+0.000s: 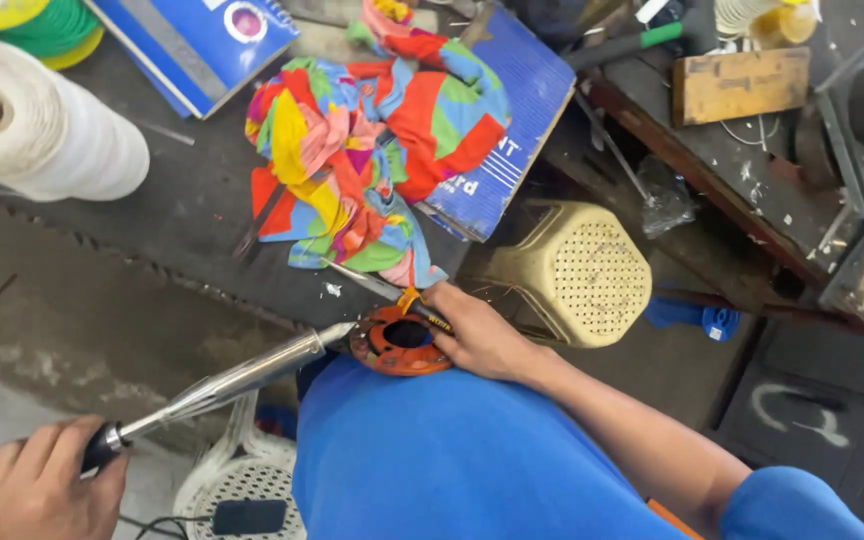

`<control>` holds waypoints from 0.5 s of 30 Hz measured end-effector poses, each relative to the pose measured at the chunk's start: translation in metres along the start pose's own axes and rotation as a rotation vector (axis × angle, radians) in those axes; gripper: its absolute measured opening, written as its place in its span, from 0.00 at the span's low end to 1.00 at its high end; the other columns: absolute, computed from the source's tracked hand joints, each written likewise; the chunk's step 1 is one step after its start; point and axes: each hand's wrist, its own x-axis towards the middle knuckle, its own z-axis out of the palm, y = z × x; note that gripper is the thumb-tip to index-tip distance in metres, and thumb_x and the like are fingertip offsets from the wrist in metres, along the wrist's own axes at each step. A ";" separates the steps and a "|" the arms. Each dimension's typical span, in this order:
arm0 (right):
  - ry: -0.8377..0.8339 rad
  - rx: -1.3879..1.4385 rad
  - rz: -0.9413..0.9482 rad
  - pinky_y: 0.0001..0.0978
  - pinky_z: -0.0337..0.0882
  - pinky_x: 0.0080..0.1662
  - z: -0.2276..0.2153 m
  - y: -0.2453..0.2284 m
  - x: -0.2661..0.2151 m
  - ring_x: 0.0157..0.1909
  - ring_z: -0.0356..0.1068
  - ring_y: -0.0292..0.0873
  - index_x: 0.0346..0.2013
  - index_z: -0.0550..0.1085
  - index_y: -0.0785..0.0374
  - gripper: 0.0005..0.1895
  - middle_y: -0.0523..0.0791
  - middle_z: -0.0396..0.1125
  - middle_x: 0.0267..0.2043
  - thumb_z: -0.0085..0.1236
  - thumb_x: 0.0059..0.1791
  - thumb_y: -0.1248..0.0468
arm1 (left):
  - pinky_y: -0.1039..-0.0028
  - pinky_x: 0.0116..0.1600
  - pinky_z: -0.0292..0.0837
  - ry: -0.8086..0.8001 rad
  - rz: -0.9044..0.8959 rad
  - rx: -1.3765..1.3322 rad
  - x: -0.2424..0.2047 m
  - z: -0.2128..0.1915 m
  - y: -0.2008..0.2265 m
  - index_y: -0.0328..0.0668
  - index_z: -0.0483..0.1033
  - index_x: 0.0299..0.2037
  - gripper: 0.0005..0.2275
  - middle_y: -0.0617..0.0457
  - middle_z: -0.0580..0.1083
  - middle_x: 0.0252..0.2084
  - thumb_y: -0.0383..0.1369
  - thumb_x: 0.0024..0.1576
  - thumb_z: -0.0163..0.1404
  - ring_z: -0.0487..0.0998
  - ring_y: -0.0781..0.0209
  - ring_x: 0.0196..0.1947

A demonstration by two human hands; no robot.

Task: The person uses a soldering iron and pliers to work on a circular metal part with multiple holes. They hold the part steady with the pliers while applying the soldering iron to specific points on the metal surface.

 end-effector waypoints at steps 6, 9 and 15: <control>0.040 0.010 -0.036 0.47 0.72 0.56 0.004 0.000 0.001 0.54 0.71 0.56 0.55 0.67 0.64 0.16 0.53 0.68 0.53 0.52 0.53 0.69 | 0.82 0.51 0.71 -0.079 0.024 0.049 -0.003 0.053 -0.012 0.80 0.79 0.54 0.14 0.79 0.75 0.38 0.60 0.62 0.49 0.78 0.74 0.36; 0.048 0.014 -0.030 0.49 0.72 0.60 0.001 -0.002 0.000 0.60 0.70 0.57 0.61 0.66 0.66 0.20 0.55 0.68 0.58 0.52 0.54 0.68 | 0.78 0.50 0.72 -0.037 -0.042 -0.095 0.006 0.067 -0.007 0.76 0.82 0.50 0.10 0.75 0.78 0.37 0.49 0.60 0.58 0.75 0.69 0.34; 0.048 -0.004 -0.053 0.47 0.71 0.60 -0.004 -0.005 0.002 0.58 0.70 0.57 0.58 0.67 0.66 0.16 0.55 0.67 0.57 0.51 0.55 0.68 | 0.80 0.50 0.74 -0.024 -0.020 -0.041 0.007 0.081 -0.012 0.80 0.80 0.53 0.15 0.80 0.78 0.42 0.53 0.55 0.57 0.79 0.72 0.37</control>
